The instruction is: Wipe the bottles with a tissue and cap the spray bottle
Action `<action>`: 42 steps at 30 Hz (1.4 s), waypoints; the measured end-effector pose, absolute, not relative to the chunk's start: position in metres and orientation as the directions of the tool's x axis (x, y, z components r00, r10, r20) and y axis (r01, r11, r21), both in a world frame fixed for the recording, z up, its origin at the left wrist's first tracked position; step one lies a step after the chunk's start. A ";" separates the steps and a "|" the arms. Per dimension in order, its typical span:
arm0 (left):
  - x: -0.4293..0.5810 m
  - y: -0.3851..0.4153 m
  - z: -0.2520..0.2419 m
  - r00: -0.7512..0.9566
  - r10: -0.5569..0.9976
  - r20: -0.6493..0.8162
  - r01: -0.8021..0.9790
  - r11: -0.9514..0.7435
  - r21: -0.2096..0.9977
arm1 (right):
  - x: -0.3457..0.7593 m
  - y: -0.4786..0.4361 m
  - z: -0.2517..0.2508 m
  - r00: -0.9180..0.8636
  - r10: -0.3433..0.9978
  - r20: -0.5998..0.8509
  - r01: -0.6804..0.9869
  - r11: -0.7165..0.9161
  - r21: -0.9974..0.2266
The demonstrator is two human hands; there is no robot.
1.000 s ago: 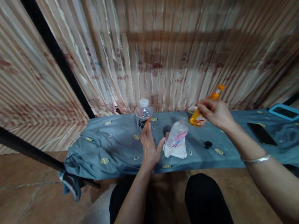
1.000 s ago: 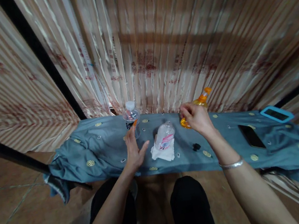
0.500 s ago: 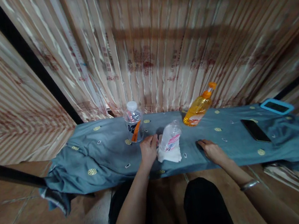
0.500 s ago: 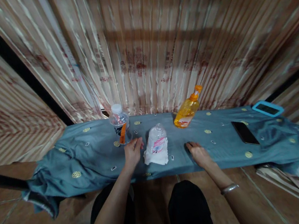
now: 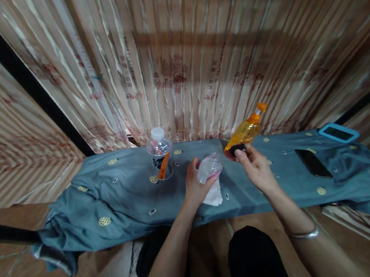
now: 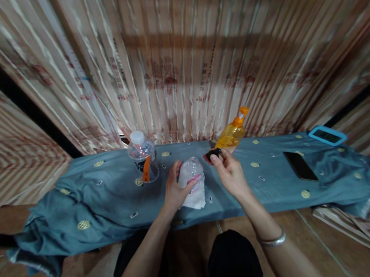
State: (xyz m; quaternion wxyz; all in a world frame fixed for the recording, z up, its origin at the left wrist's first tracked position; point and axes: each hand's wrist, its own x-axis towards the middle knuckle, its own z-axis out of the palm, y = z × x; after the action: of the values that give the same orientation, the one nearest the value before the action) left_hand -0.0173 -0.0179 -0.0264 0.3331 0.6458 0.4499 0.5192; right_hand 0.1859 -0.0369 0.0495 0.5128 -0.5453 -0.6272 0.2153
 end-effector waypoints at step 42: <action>-0.009 -0.022 -0.013 0.133 0.960 0.246 0.265 -0.274 0.925 | 0.170 -0.022 0.093 -0.322 0.906 0.276 0.617 0.422 -0.665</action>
State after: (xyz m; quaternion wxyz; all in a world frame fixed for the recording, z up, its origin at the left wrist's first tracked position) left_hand -0.0088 -0.0218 -0.0128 0.3770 0.6514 0.4699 0.4611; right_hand 0.1698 -0.0221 0.0935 0.3183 -0.4875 -0.7807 0.2268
